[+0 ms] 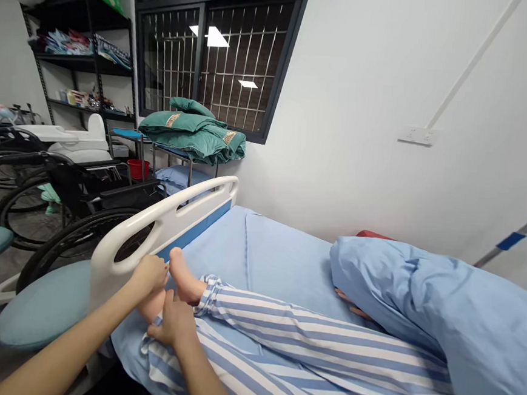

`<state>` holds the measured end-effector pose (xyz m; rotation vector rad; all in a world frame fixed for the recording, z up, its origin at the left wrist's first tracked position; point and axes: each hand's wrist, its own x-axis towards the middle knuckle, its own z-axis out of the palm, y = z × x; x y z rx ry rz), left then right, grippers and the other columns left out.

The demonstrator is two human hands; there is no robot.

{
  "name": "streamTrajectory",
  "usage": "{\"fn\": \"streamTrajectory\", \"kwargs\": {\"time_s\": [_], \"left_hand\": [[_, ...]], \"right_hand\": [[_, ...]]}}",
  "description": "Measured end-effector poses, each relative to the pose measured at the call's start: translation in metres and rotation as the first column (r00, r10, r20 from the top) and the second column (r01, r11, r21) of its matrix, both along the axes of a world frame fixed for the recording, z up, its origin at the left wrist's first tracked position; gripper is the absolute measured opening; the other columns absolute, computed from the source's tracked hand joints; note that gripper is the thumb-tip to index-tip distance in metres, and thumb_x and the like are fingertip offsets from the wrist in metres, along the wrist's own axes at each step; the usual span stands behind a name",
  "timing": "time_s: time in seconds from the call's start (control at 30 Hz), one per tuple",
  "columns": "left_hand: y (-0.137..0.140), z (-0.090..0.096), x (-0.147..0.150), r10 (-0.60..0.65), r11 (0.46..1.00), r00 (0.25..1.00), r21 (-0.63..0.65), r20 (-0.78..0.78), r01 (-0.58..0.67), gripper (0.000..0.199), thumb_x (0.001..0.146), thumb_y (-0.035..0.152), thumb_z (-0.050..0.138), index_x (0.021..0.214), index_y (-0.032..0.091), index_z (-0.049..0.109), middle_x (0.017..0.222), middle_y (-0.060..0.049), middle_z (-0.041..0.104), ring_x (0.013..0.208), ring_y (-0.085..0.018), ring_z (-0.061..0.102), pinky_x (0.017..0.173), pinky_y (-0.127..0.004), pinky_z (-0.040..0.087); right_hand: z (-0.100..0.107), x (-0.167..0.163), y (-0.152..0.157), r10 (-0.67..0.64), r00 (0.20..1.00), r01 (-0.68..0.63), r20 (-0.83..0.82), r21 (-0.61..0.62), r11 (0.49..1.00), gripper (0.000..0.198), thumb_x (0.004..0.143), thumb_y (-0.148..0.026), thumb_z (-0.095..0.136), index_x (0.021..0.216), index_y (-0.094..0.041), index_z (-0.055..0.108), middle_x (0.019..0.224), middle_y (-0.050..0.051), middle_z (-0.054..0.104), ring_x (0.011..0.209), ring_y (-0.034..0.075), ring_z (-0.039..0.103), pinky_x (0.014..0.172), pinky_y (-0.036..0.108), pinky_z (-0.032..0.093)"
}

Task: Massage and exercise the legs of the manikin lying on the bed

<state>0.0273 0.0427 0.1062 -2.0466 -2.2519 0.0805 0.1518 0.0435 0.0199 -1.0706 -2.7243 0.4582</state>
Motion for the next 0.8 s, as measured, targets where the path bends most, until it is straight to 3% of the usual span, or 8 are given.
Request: {"fn": "streamTrajectory", "kwargs": {"time_s": [0.23,0.3,0.4,0.47,0.53,0.63,0.73,0.8], "left_hand": [[-0.008,-0.01,0.0,0.134,0.964,0.99,0.226,0.045,-0.141,0.035,0.082,0.025,0.033,0.08,0.013,0.066,0.074,-0.014,0.066,0.07,-0.023,0.061,0.062,-0.031,0.04],[-0.014,-0.017,0.002,0.167,0.923,0.984,0.342,0.055,-0.176,0.038,0.083,0.028,0.03,0.077,0.014,0.065,0.072,-0.012,0.064,0.07,-0.022,0.06,0.062,-0.031,0.04],[-0.028,-0.028,0.005,0.203,0.817,0.976,0.537,0.074,-0.21,0.036,0.085,0.029,0.03,0.074,0.016,0.062,0.076,-0.009,0.063,0.078,-0.02,0.057,0.068,-0.029,0.04],[-0.039,-0.034,0.007,0.187,0.776,0.976,0.594,0.107,-0.214,0.033,0.085,0.028,0.03,0.083,0.017,0.061,0.087,-0.008,0.062,0.087,-0.02,0.055,0.074,-0.029,0.041],[-0.05,-0.039,0.007,0.13,0.786,0.974,0.579,0.188,-0.217,0.034,0.086,0.027,0.029,0.103,0.018,0.056,0.104,-0.009,0.059,0.096,-0.02,0.053,0.08,-0.029,0.041],[-0.071,-0.051,0.008,0.076,0.834,0.936,0.493,0.345,-0.249,0.045,0.087,0.027,0.024,0.131,0.019,0.03,0.126,-0.01,0.047,0.104,-0.021,0.052,0.082,-0.029,0.044],[-0.104,-0.07,0.015,0.066,0.836,0.937,0.493,0.343,-0.239,0.063,0.084,0.032,0.03,0.139,0.016,0.004,0.13,-0.015,0.042,0.111,-0.026,0.048,0.088,-0.036,0.043],[-0.136,-0.082,0.024,-0.003,0.829,0.958,0.536,0.286,-0.157,0.069,0.08,0.033,0.037,0.14,0.019,0.006,0.131,-0.013,0.042,0.118,-0.027,0.043,0.092,-0.04,0.041]], "right_hand": [[0.0,0.001,0.001,-0.008,1.0,0.007,0.006,0.017,1.0,0.057,0.054,-0.048,0.063,0.098,-0.018,0.041,0.09,0.009,0.059,0.074,0.028,0.06,0.058,0.036,0.046],[0.001,0.002,0.001,0.002,1.0,-0.002,0.004,0.027,1.0,0.058,0.054,-0.049,0.063,0.097,-0.018,0.041,0.089,0.009,0.059,0.075,0.028,0.06,0.059,0.037,0.047],[0.002,0.002,-0.001,-0.004,1.0,0.004,0.01,0.038,0.999,0.059,0.054,-0.05,0.063,0.099,-0.018,0.041,0.089,0.009,0.059,0.075,0.028,0.06,0.059,0.038,0.047],[0.002,0.003,-0.002,-0.009,1.0,0.009,0.006,0.049,0.999,0.06,0.055,-0.051,0.063,0.1,-0.017,0.041,0.09,0.01,0.058,0.075,0.029,0.059,0.059,0.038,0.047],[0.003,0.003,-0.004,-0.011,1.0,0.011,-0.001,0.056,0.998,0.061,0.055,-0.05,0.063,0.101,-0.017,0.041,0.092,0.011,0.058,0.076,0.029,0.059,0.059,0.038,0.047],[0.006,0.004,-0.007,-0.022,1.0,0.022,-0.012,0.042,0.999,0.065,0.052,-0.05,0.066,0.102,-0.016,0.042,0.094,0.012,0.059,0.076,0.03,0.06,0.06,0.038,0.046],[0.01,0.004,-0.008,-0.048,0.998,0.049,-0.032,0.024,0.999,0.066,0.05,-0.048,0.068,0.102,-0.014,0.043,0.092,0.013,0.06,0.073,0.03,0.06,0.059,0.036,0.045],[0.011,0.004,-0.009,-0.058,0.998,0.059,-0.034,0.038,0.998,0.066,0.051,-0.047,0.068,0.102,-0.014,0.043,0.093,0.013,0.06,0.072,0.029,0.06,0.059,0.035,0.045]]}}
